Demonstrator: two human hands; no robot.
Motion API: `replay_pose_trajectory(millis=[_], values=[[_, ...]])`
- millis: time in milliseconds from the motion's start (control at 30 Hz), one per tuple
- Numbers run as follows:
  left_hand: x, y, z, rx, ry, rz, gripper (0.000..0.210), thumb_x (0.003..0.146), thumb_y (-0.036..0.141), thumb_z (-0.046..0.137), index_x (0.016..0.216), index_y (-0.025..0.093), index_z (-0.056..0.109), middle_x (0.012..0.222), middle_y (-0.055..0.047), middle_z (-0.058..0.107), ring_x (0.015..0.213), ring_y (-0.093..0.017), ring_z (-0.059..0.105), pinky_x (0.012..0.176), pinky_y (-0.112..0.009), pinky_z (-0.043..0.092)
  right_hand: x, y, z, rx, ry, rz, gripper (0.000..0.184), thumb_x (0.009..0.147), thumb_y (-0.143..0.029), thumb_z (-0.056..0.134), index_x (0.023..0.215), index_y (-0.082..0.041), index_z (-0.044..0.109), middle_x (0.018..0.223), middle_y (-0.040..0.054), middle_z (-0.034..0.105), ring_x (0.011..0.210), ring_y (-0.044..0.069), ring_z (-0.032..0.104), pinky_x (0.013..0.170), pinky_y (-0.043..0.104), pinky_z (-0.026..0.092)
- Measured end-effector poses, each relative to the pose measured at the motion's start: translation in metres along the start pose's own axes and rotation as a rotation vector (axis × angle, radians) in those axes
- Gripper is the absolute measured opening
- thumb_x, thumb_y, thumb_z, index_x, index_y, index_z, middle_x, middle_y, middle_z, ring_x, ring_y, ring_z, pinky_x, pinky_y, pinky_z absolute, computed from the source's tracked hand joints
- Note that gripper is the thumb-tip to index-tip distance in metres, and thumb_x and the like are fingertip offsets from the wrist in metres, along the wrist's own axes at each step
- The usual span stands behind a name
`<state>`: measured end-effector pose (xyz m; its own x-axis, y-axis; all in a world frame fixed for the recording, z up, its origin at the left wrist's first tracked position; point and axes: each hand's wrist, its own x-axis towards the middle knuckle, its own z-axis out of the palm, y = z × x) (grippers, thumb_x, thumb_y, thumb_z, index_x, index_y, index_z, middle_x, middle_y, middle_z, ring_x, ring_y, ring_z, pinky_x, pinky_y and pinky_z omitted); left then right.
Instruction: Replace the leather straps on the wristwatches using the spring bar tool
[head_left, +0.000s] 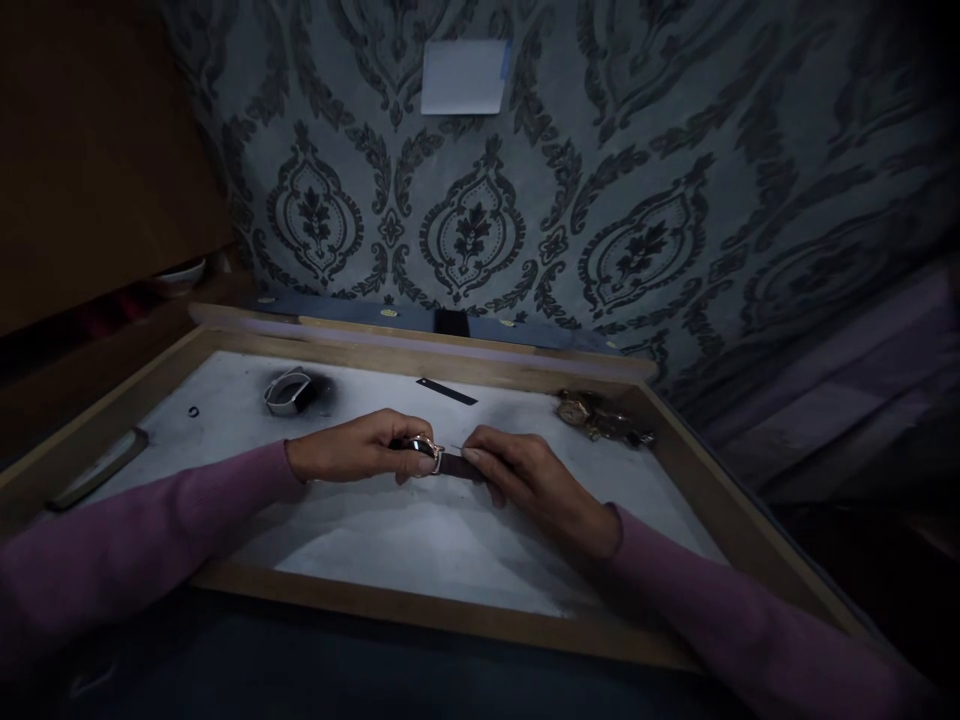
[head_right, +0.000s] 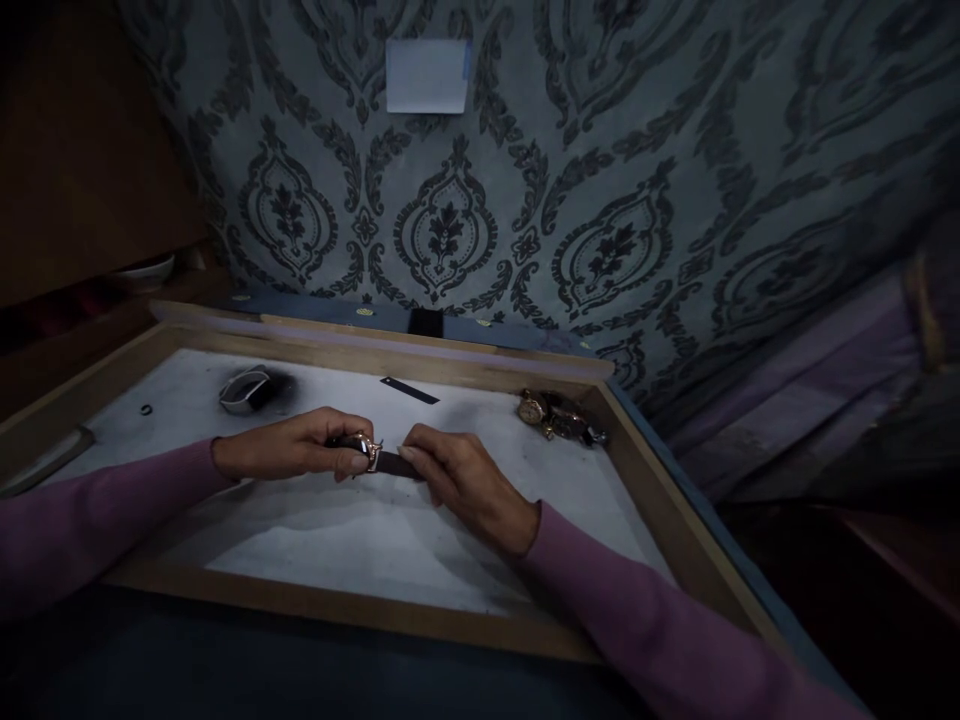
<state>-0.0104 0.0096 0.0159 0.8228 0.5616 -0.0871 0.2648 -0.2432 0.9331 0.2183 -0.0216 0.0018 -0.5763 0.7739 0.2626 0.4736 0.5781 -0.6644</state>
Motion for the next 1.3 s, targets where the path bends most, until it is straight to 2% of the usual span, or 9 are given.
replay_pose_trajectory(millis=[133,333,500,700,867,1133,1300], values=[[0.0010,-0.0003,0.0029,-0.013,-0.017,0.007,0.024,0.088,0.037,0.055,0.079,0.015,0.054,0.069,0.003,0.050,0.065,-0.010,0.044,0.062,-0.022,0.035,0.0025,0.0048,0.0014,0.008,0.063,0.062,0.038,0.099,-0.040,0.041,0.068,-0.019,0.050,0.051,-0.0046,0.048,0.047,0.010,0.045,0.049,0.021,0.035],[0.0012,0.0027,0.0076,-0.029,-0.044,-0.007,0.024,0.088,0.038,0.058,0.081,0.015,0.056,0.068,0.003,0.050,0.064,-0.010,0.046,0.062,-0.022,0.036,0.0050,0.0074,0.0013,-0.113,0.240,-0.061,0.041,0.097,-0.041,0.048,0.065,-0.018,0.058,0.066,0.0012,0.052,0.062,0.013,0.051,0.057,0.024,0.039],[0.0012,0.0019,0.0071,-0.039,-0.046,0.000,0.022,0.088,0.035,0.059,0.081,0.015,0.057,0.069,0.003,0.051,0.064,-0.010,0.048,0.062,-0.022,0.037,0.0044,0.0056,0.0014,-0.101,0.235,-0.084,0.040,0.095,-0.041,0.051,0.069,-0.016,0.067,0.063,0.0013,0.055,0.059,0.012,0.053,0.054,0.024,0.039],[0.0009,0.0017,0.0057,-0.049,-0.052,-0.011,0.026,0.088,0.038,0.059,0.078,0.015,0.055,0.066,0.004,0.050,0.063,-0.009,0.046,0.061,-0.022,0.035,0.0029,0.0039,0.0030,0.041,0.157,0.014,0.039,0.094,-0.042,0.053,0.070,-0.015,0.067,0.059,0.0012,0.061,0.053,0.012,0.056,0.050,0.021,0.042],[0.0013,0.0016,0.0048,-0.031,-0.052,-0.010,0.026,0.087,0.039,0.060,0.077,0.015,0.055,0.064,0.004,0.051,0.062,-0.010,0.047,0.061,-0.022,0.035,0.0028,0.0076,0.0038,-0.038,0.204,-0.077,0.026,0.095,-0.033,0.050,0.093,-0.017,0.071,0.080,0.0064,0.072,0.070,0.017,0.066,0.062,0.025,0.049],[0.0008,0.0023,0.0050,-0.056,-0.063,-0.009,0.025,0.087,0.038,0.060,0.077,0.015,0.055,0.065,0.004,0.051,0.063,-0.009,0.047,0.062,-0.022,0.036,0.0022,0.0051,0.0044,-0.224,0.218,-0.157,0.024,0.099,-0.025,0.045,0.085,-0.016,0.063,0.072,0.0037,0.062,0.063,0.015,0.059,0.059,0.025,0.044],[0.0015,0.0010,0.0054,-0.092,-0.071,-0.010,0.024,0.086,0.036,0.061,0.076,0.015,0.054,0.065,0.004,0.051,0.062,-0.009,0.047,0.061,-0.022,0.037,0.0013,0.0038,0.0047,-0.293,0.245,-0.179,0.021,0.097,-0.020,0.045,0.084,-0.017,0.061,0.082,0.0067,0.057,0.071,0.017,0.056,0.062,0.027,0.046]])
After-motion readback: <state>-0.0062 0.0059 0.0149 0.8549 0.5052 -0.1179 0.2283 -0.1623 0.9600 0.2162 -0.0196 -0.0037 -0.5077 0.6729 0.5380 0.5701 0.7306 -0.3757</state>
